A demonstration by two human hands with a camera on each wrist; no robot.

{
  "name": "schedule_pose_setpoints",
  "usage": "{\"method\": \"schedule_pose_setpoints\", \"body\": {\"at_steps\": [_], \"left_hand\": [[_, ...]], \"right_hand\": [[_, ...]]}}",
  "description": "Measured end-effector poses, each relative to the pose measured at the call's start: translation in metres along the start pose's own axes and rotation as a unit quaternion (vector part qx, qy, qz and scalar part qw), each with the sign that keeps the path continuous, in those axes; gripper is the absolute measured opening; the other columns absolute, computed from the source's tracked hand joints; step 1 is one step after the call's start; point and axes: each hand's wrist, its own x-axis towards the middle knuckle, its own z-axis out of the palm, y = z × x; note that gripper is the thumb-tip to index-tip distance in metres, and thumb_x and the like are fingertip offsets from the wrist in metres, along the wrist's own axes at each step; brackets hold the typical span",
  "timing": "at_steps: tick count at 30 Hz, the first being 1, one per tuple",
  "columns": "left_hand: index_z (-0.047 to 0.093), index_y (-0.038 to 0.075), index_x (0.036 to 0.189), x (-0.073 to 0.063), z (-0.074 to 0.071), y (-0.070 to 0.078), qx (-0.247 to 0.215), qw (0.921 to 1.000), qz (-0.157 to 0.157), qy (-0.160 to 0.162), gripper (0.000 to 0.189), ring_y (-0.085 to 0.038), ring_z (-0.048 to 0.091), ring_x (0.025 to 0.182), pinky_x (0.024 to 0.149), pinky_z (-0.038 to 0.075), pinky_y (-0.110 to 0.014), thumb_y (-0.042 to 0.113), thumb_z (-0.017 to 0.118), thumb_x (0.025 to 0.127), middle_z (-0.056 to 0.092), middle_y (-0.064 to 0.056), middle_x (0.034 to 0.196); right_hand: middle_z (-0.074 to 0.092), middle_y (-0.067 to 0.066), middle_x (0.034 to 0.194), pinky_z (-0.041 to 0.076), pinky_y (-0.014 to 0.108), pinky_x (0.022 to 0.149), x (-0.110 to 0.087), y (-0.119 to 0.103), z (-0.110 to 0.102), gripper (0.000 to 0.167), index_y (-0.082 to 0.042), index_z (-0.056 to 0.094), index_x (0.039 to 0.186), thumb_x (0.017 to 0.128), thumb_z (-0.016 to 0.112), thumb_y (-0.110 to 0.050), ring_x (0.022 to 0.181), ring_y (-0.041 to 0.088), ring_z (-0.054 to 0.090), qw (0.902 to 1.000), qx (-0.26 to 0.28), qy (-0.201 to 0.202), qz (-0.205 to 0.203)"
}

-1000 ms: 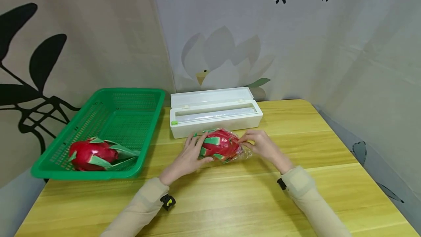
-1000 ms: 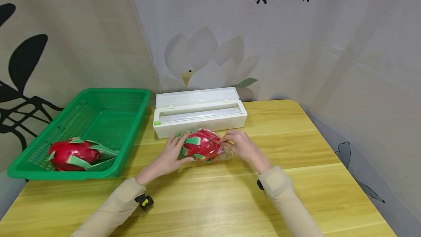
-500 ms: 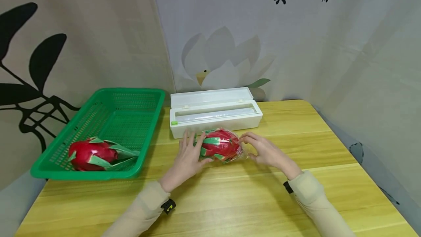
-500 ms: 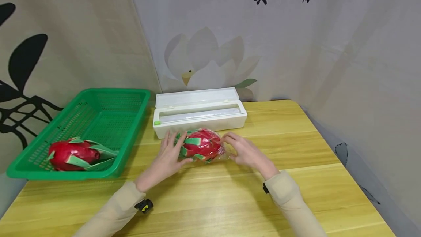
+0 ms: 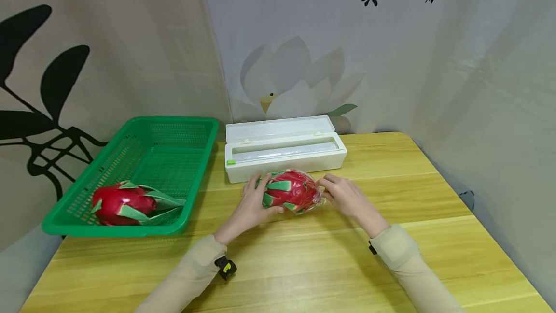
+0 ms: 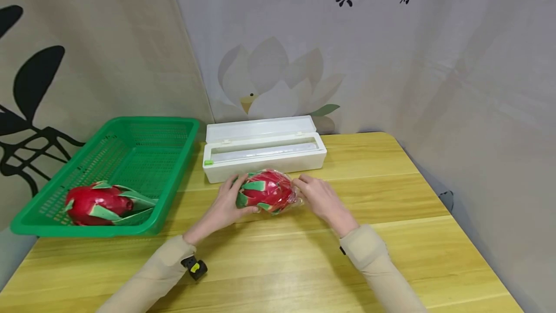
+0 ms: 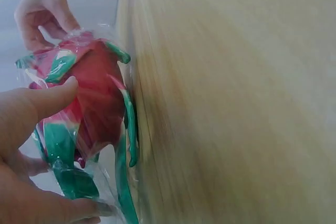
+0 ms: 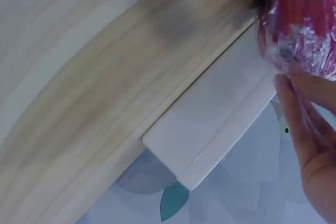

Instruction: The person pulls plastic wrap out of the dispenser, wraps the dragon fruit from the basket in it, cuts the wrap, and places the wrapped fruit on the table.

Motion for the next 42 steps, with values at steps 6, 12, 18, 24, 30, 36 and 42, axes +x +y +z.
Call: {"method": "schedule_pose_setpoints", "body": {"at_steps": [6, 12, 18, 24, 30, 36, 42], "left_hand": [[0.034, 0.01, 0.145, 0.002, 0.001, 0.0, -0.01, 1.0, -0.001, 0.0, 0.095, -0.048, 0.021, 0.138, 0.097, 0.038, -0.069, 0.031, 0.086, 0.068, 0.021, -0.025, 0.153], [0.028, 0.006, 0.147, 0.004, 0.003, -0.001, 0.002, 0.9998, 0.015, -0.015, 0.108, -0.047, 0.015, 0.141, 0.101, 0.035, -0.068, 0.028, 0.09, 0.062, 0.021, -0.023, 0.154], [0.03, 0.012, 0.147, 0.006, 0.002, 0.0, 0.015, 0.9994, 0.029, -0.01, 0.099, -0.047, 0.02, 0.14, 0.101, 0.035, -0.068, 0.023, 0.087, 0.067, 0.041, -0.019, 0.146], [0.038, 0.01, 0.136, 0.007, 0.001, -0.001, 0.02, 0.9994, 0.029, 0.005, 0.082, -0.047, 0.03, 0.135, 0.106, 0.035, -0.062, 0.024, 0.085, 0.07, 0.051, -0.02, 0.137], [0.039, 0.006, 0.136, 0.005, -0.006, 0.002, 0.002, 0.9994, 0.03, -0.019, 0.071, -0.042, 0.042, 0.127, 0.103, 0.041, -0.056, 0.025, 0.077, 0.079, 0.055, -0.02, 0.134], [0.036, 0.001, 0.137, 0.001, -0.015, 0.008, -0.06, 0.9968, 0.0, -0.052, 0.069, -0.035, 0.052, 0.119, 0.099, 0.046, -0.054, 0.025, 0.073, 0.083, 0.045, -0.021, 0.132], [0.037, 0.001, 0.136, -0.001, -0.012, 0.005, -0.041, 0.9974, -0.003, -0.059, 0.07, -0.032, 0.052, 0.117, 0.096, 0.049, -0.051, 0.033, 0.071, 0.084, 0.044, -0.018, 0.13]], "right_hand": [[0.065, 0.021, 0.114, 0.059, 0.026, 0.072, 0.002, -0.006, -0.003, 0.042, 0.003, 0.056, 0.119, 0.079, 0.066, 0.008, 0.086, 0.027, 0.07, 0.9894, 0.125, -0.049, 0.055], [0.053, 0.02, 0.131, 0.056, 0.045, 0.085, 0.003, -0.017, -0.005, 0.074, -0.012, 0.037, 0.144, 0.082, 0.074, -0.027, 0.106, 0.033, 0.062, 0.9826, 0.119, -0.104, 0.098], [0.057, 0.018, 0.123, 0.057, 0.039, 0.08, 0.007, -0.021, 0.002, 0.06, -0.011, 0.049, 0.136, 0.084, 0.072, -0.029, 0.093, 0.026, 0.065, 0.9895, 0.083, -0.076, 0.091], [0.062, 0.016, 0.114, 0.055, 0.027, 0.068, 0.011, -0.019, 0.005, 0.056, -0.008, 0.051, 0.134, 0.084, 0.072, -0.024, 0.074, 0.014, 0.061, 0.995, 0.063, -0.048, 0.062], [0.065, 0.014, 0.108, 0.055, 0.027, 0.069, 0.015, -0.016, 0.004, 0.053, -0.006, 0.051, 0.132, 0.086, 0.07, -0.026, 0.077, 0.015, 0.062, 0.9935, 0.073, -0.061, 0.063], [0.07, 0.017, 0.103, 0.056, 0.023, 0.067, 0.017, -0.012, -0.002, 0.053, -0.004, 0.044, 0.137, 0.091, 0.064, -0.022, 0.079, 0.016, 0.067, 0.9775, 0.161, -0.097, 0.095], [0.069, 0.018, 0.106, 0.054, 0.019, 0.062, 0.018, -0.008, 0.0, 0.051, -0.006, 0.046, 0.136, 0.092, 0.062, -0.027, 0.074, 0.015, 0.067, 0.9742, 0.174, -0.089, 0.113]]}}
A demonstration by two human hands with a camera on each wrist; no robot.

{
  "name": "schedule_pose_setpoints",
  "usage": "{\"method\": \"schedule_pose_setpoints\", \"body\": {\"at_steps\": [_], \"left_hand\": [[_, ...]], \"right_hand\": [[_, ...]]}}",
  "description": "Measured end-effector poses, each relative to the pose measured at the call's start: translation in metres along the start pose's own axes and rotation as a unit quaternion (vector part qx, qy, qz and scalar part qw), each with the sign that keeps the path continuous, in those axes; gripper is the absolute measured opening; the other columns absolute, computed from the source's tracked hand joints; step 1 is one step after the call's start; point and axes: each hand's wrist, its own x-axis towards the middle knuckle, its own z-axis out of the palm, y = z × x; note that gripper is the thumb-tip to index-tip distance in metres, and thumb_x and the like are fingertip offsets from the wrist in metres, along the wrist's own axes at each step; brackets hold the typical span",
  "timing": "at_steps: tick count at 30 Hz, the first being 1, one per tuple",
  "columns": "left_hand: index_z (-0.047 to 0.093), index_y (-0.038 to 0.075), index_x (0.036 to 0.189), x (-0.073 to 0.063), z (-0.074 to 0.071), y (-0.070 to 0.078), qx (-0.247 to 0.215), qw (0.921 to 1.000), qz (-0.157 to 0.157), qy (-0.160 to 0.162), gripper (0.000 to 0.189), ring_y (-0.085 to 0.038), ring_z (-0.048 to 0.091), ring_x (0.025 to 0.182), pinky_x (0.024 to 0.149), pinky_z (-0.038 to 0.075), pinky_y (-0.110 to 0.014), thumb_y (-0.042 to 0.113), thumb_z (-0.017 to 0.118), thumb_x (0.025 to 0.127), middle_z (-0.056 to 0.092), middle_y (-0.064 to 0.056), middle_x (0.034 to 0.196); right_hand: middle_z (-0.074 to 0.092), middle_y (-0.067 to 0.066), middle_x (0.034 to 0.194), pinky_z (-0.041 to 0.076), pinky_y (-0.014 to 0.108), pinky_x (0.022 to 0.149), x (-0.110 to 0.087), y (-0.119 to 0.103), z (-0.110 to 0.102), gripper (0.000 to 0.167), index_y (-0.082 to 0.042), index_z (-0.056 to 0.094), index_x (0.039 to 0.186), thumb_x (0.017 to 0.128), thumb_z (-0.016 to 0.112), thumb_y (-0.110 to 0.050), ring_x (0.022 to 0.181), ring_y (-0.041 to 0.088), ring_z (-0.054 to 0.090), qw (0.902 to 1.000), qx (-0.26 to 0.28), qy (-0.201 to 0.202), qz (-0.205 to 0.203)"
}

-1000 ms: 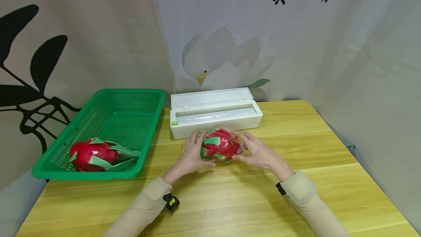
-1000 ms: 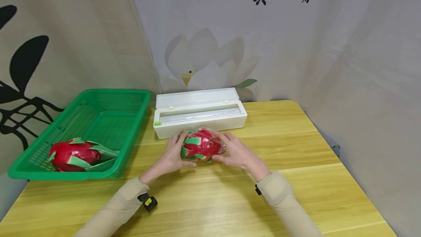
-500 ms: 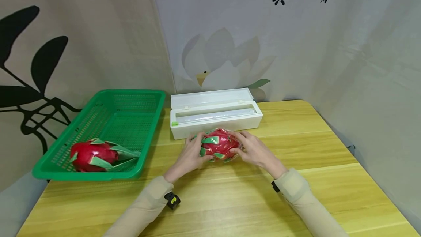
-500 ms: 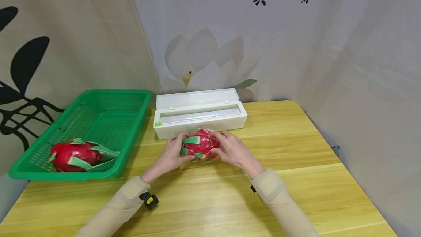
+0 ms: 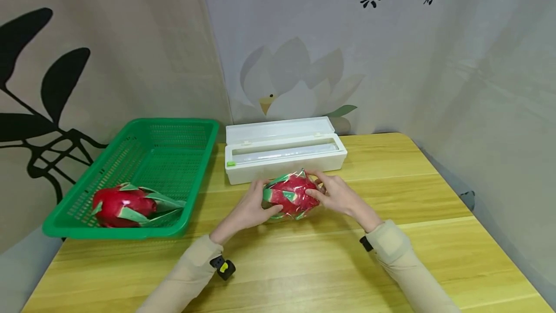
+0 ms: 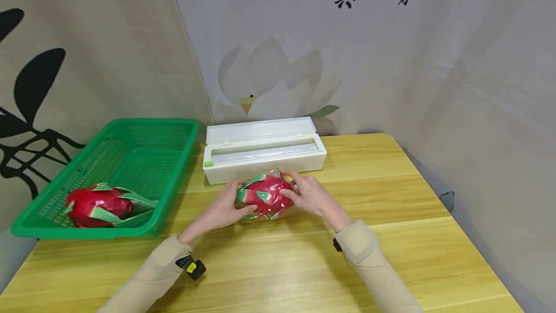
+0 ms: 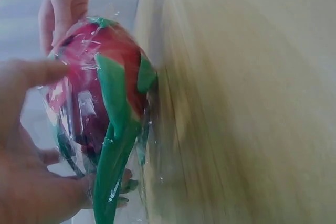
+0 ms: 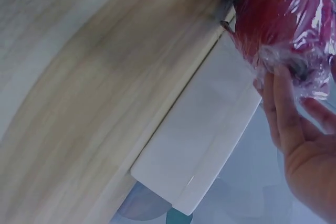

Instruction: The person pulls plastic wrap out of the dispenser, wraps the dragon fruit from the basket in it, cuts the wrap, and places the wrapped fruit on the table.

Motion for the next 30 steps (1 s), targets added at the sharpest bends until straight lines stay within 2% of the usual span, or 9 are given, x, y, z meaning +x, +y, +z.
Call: {"method": "schedule_pose_setpoints", "body": {"at_steps": [3, 6, 8, 10, 15, 19, 25, 30], "left_hand": [[0.032, 0.003, 0.143, 0.0, 0.001, -0.001, 0.002, 0.9999, -0.001, -0.017, 0.082, -0.036, 0.044, 0.128, 0.099, 0.044, -0.058, 0.039, 0.072, 0.08, 0.039, -0.02, 0.141], [0.025, 0.005, 0.147, 0.0, 0.001, -0.003, 0.005, 0.9994, -0.003, -0.033, 0.095, -0.044, 0.026, 0.141, 0.103, 0.034, -0.068, 0.043, 0.074, 0.076, 0.027, -0.022, 0.151], [0.022, 0.005, 0.149, 0.001, 0.003, -0.006, 0.005, 0.9992, -0.007, -0.04, 0.101, -0.047, 0.013, 0.144, 0.104, 0.026, -0.072, 0.044, 0.076, 0.074, 0.02, -0.023, 0.155], [0.021, 0.004, 0.149, 0.002, 0.004, -0.008, 0.001, 0.9992, -0.009, -0.038, 0.104, -0.049, 0.007, 0.144, 0.105, 0.023, -0.073, 0.043, 0.079, 0.072, 0.018, -0.024, 0.155], [0.021, 0.002, 0.148, 0.002, 0.007, -0.011, 0.009, 0.9996, -0.013, -0.023, 0.105, -0.048, 0.012, 0.143, 0.105, 0.029, -0.069, 0.038, 0.082, 0.071, 0.019, -0.026, 0.154], [0.02, 0.002, 0.149, 0.001, 0.008, -0.01, 0.031, 0.9993, -0.018, -0.013, 0.108, -0.047, 0.013, 0.143, 0.106, 0.03, -0.068, 0.04, 0.083, 0.07, 0.019, -0.027, 0.154], [0.016, 0.004, 0.151, -0.001, 0.009, -0.014, 0.027, 0.9994, -0.011, -0.02, 0.109, -0.04, 0.031, 0.138, 0.105, 0.037, -0.06, 0.041, 0.081, 0.071, 0.029, -0.022, 0.151], [0.015, 0.004, 0.151, 0.0, 0.007, -0.018, 0.02, 0.9994, -0.007, -0.027, 0.111, -0.04, 0.031, 0.139, 0.106, 0.036, -0.06, 0.043, 0.081, 0.072, 0.029, -0.022, 0.152]], "right_hand": [[0.063, 0.015, 0.107, 0.052, 0.017, 0.061, 0.0, 0.0, 0.001, 0.051, -0.004, 0.051, 0.133, 0.091, 0.064, -0.028, 0.071, 0.013, 0.064, 0.9997, -0.015, 0.021, -0.002], [0.057, 0.011, 0.102, 0.051, 0.016, 0.062, 0.0, -0.002, 0.001, 0.051, -0.003, 0.053, 0.132, 0.089, 0.066, -0.029, 0.072, 0.011, 0.06, 0.999, -0.031, 0.03, 0.003], [0.057, 0.01, 0.099, 0.051, 0.017, 0.062, -0.001, -0.004, 0.001, 0.051, -0.003, 0.054, 0.131, 0.089, 0.066, -0.03, 0.073, 0.011, 0.059, 0.9988, -0.039, 0.028, 0.01], [0.06, 0.01, 0.099, 0.052, 0.019, 0.063, -0.001, -0.006, 0.002, 0.051, -0.003, 0.055, 0.13, 0.089, 0.066, -0.031, 0.076, 0.013, 0.059, 0.9984, -0.048, 0.026, 0.013], [0.064, 0.009, 0.102, 0.054, 0.027, 0.069, -0.002, -0.011, 0.002, 0.051, -0.005, 0.057, 0.129, 0.089, 0.066, -0.035, 0.083, 0.017, 0.061, 0.9968, -0.071, 0.032, 0.022], [0.064, 0.008, 0.099, 0.054, 0.027, 0.069, -0.001, -0.011, 0.003, 0.05, -0.006, 0.057, 0.129, 0.089, 0.065, -0.035, 0.083, 0.018, 0.062, 0.9968, -0.067, 0.035, 0.026], [0.062, 0.007, 0.103, 0.055, 0.029, 0.072, -0.001, -0.01, 0.006, 0.046, -0.006, 0.056, 0.129, 0.091, 0.063, -0.032, 0.087, 0.017, 0.061, 0.9978, -0.053, 0.037, 0.015], [0.058, 0.008, 0.11, 0.055, 0.036, 0.079, -0.001, -0.011, 0.007, 0.045, -0.007, 0.054, 0.13, 0.094, 0.059, -0.033, 0.094, 0.021, 0.059, 0.9979, -0.049, 0.042, 0.007]]}}
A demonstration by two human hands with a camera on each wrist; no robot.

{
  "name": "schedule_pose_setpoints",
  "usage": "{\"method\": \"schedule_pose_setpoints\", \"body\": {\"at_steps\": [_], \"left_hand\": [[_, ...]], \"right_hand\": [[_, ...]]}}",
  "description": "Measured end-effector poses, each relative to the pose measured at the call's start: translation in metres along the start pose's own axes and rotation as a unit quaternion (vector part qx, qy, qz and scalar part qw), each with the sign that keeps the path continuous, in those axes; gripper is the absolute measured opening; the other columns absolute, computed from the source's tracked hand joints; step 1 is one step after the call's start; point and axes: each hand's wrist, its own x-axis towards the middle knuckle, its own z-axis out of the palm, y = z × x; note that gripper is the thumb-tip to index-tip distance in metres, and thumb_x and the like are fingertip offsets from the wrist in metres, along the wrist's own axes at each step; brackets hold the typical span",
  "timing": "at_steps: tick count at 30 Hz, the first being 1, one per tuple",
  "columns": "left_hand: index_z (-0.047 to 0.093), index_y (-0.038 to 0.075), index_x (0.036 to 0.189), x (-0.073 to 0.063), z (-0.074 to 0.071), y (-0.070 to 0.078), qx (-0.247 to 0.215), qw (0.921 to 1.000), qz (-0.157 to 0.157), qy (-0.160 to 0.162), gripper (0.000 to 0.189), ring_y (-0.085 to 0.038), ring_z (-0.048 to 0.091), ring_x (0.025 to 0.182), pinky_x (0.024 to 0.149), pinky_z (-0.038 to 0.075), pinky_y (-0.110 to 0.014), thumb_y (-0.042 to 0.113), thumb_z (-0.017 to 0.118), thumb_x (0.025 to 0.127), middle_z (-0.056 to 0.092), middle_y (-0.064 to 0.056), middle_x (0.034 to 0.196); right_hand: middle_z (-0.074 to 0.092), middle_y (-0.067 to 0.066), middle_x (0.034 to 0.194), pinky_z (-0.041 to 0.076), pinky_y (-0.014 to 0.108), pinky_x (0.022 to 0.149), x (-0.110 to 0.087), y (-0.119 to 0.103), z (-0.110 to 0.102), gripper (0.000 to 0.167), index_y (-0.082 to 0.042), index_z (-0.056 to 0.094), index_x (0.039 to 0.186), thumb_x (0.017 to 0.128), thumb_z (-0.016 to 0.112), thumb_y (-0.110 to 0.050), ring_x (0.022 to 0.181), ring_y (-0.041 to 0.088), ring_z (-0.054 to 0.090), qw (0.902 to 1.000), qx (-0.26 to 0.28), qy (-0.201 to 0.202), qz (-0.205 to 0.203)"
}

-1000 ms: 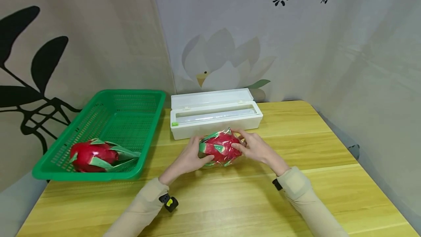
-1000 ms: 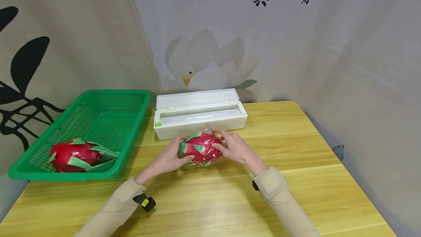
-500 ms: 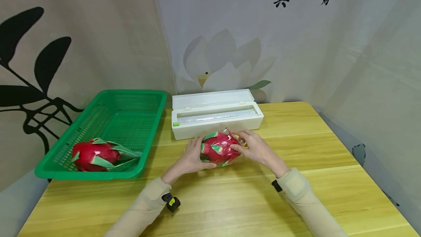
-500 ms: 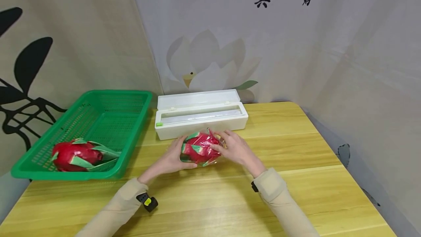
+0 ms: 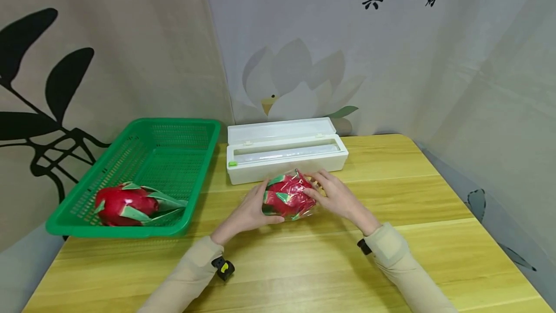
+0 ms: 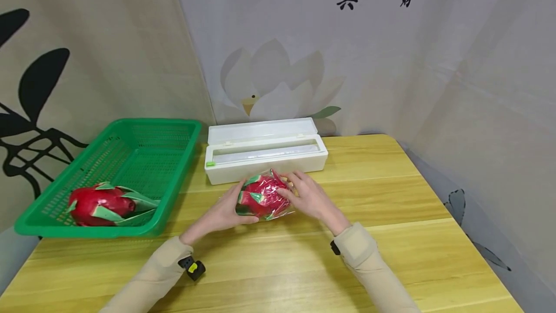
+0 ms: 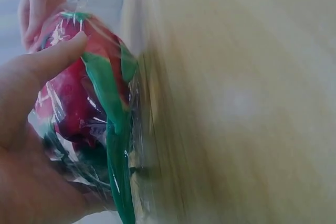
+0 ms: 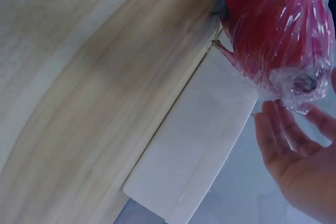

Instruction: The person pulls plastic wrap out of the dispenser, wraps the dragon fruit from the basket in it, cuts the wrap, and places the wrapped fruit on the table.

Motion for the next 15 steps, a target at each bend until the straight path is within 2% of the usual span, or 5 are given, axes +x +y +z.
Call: {"method": "schedule_pose_setpoints", "body": {"at_steps": [5, 10, 14, 15], "left_hand": [[0.014, 0.003, 0.152, 0.0, -0.003, -0.002, -0.006, 1.0, 0.001, -0.007, 0.113, -0.041, 0.031, 0.139, 0.107, 0.036, -0.06, 0.044, 0.082, 0.07, 0.027, -0.022, 0.153], [0.014, 0.003, 0.152, -0.002, -0.012, -0.002, -0.013, 0.9999, 0.009, -0.005, 0.112, -0.041, 0.028, 0.141, 0.109, 0.033, -0.059, 0.041, 0.082, 0.071, 0.023, -0.023, 0.154], [0.016, 0.002, 0.151, -0.011, -0.025, 0.007, 0.018, 0.9995, 0.024, 0.013, 0.099, -0.041, 0.032, 0.139, 0.109, 0.035, -0.057, 0.033, 0.076, 0.08, 0.026, -0.024, 0.154], [0.019, 0.002, 0.151, -0.015, -0.029, 0.01, 0.039, 0.9983, 0.035, 0.025, 0.093, -0.041, 0.041, 0.133, 0.106, 0.039, -0.055, 0.031, 0.074, 0.082, 0.031, -0.024, 0.151]], "right_hand": [[0.051, 0.012, 0.127, 0.052, 0.045, 0.093, 0.001, -0.004, -0.001, 0.059, -0.008, 0.042, 0.141, 0.092, 0.062, -0.036, 0.112, 0.028, 0.056, 0.9995, -0.015, 0.013, -0.025], [0.04, 0.013, 0.143, 0.048, 0.052, 0.098, 0.007, -0.012, 0.0, 0.082, -0.02, 0.036, 0.146, 0.079, 0.073, -0.049, 0.126, 0.032, 0.047, 0.9972, -0.043, -0.005, -0.06], [0.034, 0.013, 0.149, 0.046, 0.053, 0.1, 0.012, -0.016, 0.006, 0.091, -0.03, 0.037, 0.144, 0.068, 0.077, -0.058, 0.131, 0.035, 0.042, 0.9927, -0.08, -0.04, -0.08], [0.034, 0.014, 0.149, 0.045, 0.053, 0.101, 0.013, -0.016, 0.008, 0.093, -0.031, 0.037, 0.144, 0.066, 0.078, -0.059, 0.131, 0.035, 0.042, 0.9916, -0.087, -0.046, -0.085]]}}
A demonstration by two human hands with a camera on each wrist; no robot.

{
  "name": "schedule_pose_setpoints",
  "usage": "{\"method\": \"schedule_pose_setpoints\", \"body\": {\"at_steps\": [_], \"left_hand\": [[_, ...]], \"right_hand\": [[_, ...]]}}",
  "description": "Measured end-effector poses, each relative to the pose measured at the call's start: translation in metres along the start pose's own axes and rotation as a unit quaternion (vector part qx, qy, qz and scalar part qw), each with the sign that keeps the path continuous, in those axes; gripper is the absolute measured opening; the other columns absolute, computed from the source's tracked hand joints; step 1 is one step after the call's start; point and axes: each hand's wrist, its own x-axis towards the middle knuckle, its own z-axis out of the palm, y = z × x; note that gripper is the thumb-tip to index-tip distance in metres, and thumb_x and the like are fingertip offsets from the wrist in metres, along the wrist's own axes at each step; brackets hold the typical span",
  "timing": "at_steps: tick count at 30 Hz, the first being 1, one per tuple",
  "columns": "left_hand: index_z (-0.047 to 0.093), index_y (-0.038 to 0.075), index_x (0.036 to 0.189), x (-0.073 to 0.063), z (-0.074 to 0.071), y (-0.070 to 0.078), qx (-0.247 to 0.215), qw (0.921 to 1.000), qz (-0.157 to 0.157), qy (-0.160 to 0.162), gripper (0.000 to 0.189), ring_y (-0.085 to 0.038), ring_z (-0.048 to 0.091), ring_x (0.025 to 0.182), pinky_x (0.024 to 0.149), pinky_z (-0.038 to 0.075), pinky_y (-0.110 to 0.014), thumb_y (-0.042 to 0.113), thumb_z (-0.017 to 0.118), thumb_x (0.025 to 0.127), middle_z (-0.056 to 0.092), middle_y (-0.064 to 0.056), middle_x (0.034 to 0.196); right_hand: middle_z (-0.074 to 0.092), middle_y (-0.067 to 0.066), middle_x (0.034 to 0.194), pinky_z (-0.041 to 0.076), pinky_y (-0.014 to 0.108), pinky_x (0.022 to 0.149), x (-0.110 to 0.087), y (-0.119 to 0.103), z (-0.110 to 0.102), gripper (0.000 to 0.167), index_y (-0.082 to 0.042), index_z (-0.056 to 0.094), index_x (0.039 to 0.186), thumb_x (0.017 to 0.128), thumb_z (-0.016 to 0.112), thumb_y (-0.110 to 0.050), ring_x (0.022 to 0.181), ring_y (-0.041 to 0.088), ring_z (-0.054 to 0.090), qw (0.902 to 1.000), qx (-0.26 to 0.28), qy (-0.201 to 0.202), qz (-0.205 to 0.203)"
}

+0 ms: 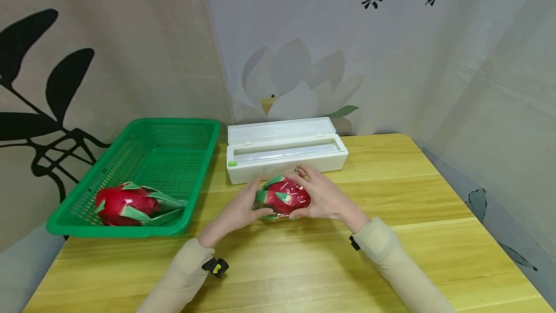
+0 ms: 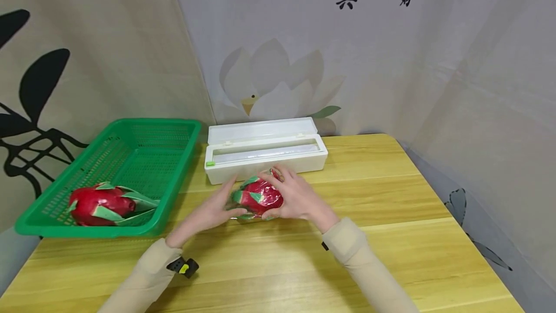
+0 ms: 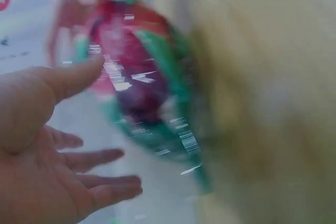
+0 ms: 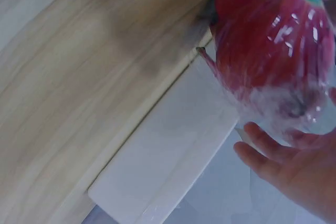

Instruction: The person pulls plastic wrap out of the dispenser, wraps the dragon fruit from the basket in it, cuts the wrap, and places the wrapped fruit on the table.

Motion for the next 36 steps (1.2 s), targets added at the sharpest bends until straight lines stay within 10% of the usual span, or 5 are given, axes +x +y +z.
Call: {"method": "schedule_pose_setpoints", "body": {"at_steps": [3, 6, 11, 17, 36], "left_hand": [[0.035, 0.0, 0.144, -0.011, -0.016, 0.008, 0.078, 0.993, 0.049, 0.074, 0.074, -0.041, 0.051, 0.123, 0.098, 0.047, -0.054, 0.021, 0.073, 0.084, 0.047, -0.024, 0.14], [0.05, -0.001, 0.132, -0.021, -0.032, 0.006, 0.177, 0.9652, 0.077, 0.177, 0.06, -0.046, 0.053, 0.117, 0.095, 0.048, -0.056, 0.014, 0.075, 0.079, 0.056, -0.025, 0.128], [0.055, -0.002, 0.126, -0.033, -0.049, -0.012, 0.266, 0.9313, 0.015, 0.248, 0.054, -0.055, 0.043, 0.124, 0.096, 0.041, -0.066, 0.01, 0.076, 0.077, 0.054, -0.029, 0.127], [0.054, -0.004, 0.128, -0.04, -0.05, -0.031, 0.282, 0.9291, -0.047, 0.235, 0.048, -0.054, 0.049, 0.117, 0.085, 0.048, -0.065, 0.001, 0.065, 0.081, 0.051, -0.032, 0.13], [0.048, -0.013, 0.13, -0.042, -0.05, -0.034, 0.274, 0.9353, -0.056, 0.216, 0.061, -0.044, 0.062, 0.088, 0.058, 0.055, -0.048, -0.01, 0.067, 0.072, 0.045, -0.032, 0.137]], "right_hand": [[0.035, 0.015, 0.147, 0.047, 0.051, 0.1, 0.003, -0.001, 0.005, 0.096, -0.033, 0.037, 0.144, 0.062, 0.081, -0.059, 0.13, 0.035, 0.042, 0.9999, -0.007, -0.009, -0.01], [0.038, 0.014, 0.142, 0.051, 0.048, 0.093, 0.004, -0.002, 0.009, 0.095, -0.033, 0.039, 0.142, 0.061, 0.083, -0.056, 0.124, 0.033, 0.046, 0.9999, -0.002, -0.005, -0.012], [0.04, 0.014, 0.137, 0.055, 0.045, 0.085, 0.005, -0.005, 0.012, 0.085, -0.031, 0.044, 0.138, 0.065, 0.081, -0.055, 0.115, 0.031, 0.052, 1.0, -0.002, 0.004, 0.009], [0.043, 0.016, 0.135, 0.056, 0.046, 0.082, 0.006, -0.008, 0.015, 0.078, -0.032, 0.047, 0.135, 0.067, 0.081, -0.049, 0.112, 0.031, 0.054, 0.9993, -0.003, 0.014, 0.035], [0.048, 0.014, 0.12, 0.057, 0.047, 0.075, -0.004, -0.005, 0.01, 0.075, -0.027, 0.049, 0.132, 0.067, 0.082, -0.044, 0.104, 0.031, 0.053, 0.993, -0.003, 0.04, 0.111]]}}
